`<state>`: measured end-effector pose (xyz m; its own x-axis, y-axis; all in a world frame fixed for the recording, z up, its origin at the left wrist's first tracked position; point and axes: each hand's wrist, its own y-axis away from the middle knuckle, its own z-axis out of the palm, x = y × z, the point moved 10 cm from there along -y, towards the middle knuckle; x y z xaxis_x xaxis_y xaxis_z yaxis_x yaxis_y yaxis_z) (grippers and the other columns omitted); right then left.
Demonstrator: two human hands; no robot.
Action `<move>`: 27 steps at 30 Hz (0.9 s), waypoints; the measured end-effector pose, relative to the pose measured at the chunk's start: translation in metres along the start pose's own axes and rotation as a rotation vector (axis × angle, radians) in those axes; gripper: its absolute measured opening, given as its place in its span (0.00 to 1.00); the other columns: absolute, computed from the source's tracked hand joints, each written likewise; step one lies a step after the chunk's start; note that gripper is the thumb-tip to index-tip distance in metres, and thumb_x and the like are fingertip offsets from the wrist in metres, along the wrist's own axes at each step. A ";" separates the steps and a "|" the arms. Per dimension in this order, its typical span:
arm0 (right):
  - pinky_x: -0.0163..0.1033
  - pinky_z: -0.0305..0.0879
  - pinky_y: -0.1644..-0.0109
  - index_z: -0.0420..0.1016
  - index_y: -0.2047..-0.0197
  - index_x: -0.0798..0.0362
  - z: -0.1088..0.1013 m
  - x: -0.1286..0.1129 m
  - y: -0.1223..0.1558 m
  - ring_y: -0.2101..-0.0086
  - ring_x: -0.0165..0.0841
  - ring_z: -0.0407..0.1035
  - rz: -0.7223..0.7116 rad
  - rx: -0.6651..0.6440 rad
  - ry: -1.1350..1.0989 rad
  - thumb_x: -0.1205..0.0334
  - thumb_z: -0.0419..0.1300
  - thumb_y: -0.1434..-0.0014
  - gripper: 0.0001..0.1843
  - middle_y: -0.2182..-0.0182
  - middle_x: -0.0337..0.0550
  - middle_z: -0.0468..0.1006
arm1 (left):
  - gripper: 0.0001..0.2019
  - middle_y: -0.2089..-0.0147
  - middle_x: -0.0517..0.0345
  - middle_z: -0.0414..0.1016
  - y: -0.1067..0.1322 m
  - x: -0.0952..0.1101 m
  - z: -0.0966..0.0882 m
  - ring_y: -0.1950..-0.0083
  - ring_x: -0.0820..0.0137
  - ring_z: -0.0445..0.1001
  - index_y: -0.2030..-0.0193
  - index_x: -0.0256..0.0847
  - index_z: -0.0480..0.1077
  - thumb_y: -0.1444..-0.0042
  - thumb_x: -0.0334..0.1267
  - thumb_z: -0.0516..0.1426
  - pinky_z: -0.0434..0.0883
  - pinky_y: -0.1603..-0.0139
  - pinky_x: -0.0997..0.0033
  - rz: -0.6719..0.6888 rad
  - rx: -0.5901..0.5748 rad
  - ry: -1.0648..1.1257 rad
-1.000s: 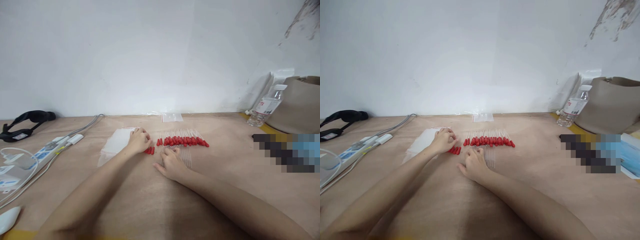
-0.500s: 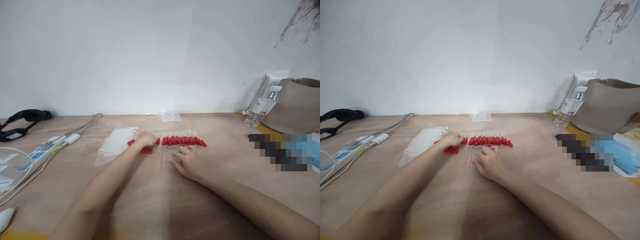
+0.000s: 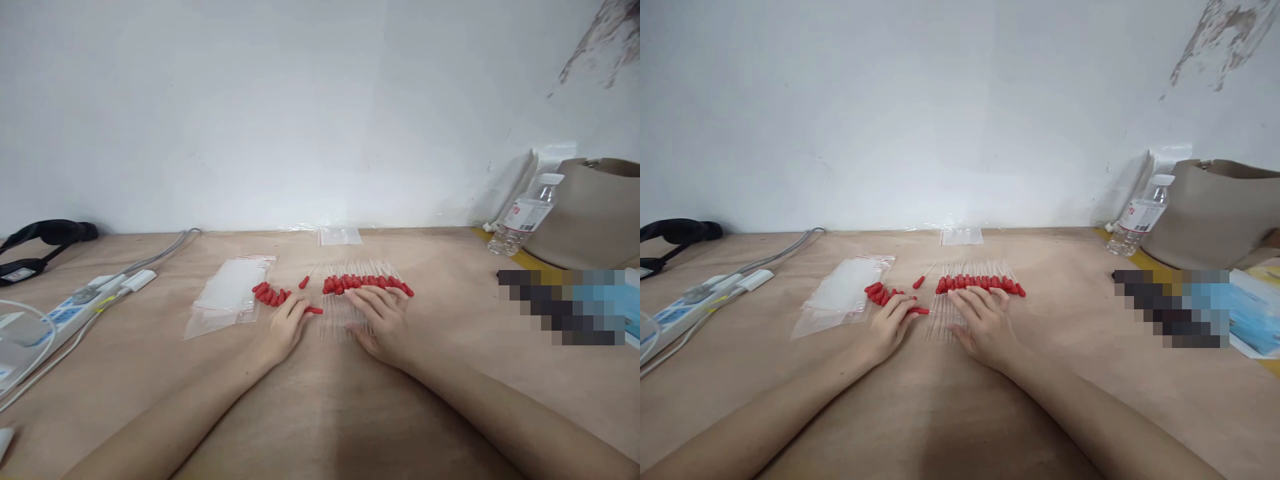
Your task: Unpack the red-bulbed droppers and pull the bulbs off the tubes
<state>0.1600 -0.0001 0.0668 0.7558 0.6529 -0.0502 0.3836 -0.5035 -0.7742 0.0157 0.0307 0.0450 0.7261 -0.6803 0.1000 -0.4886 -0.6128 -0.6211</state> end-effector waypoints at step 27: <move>0.43 0.41 0.55 0.71 0.75 0.51 0.016 -0.021 0.006 0.72 0.26 0.56 -0.123 -0.106 -0.062 0.61 0.51 0.41 0.13 0.83 0.33 0.65 | 0.11 0.72 0.57 0.69 -0.005 0.049 0.011 0.66 0.70 0.63 0.67 0.38 0.68 0.40 0.37 0.47 0.56 0.51 0.60 0.281 -0.195 -0.058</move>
<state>0.1383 -0.0078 0.0531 0.6670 0.7451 -0.0003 0.5275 -0.4724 -0.7061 0.0593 0.0052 0.0443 0.5739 -0.8126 -0.1017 -0.7523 -0.4740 -0.4576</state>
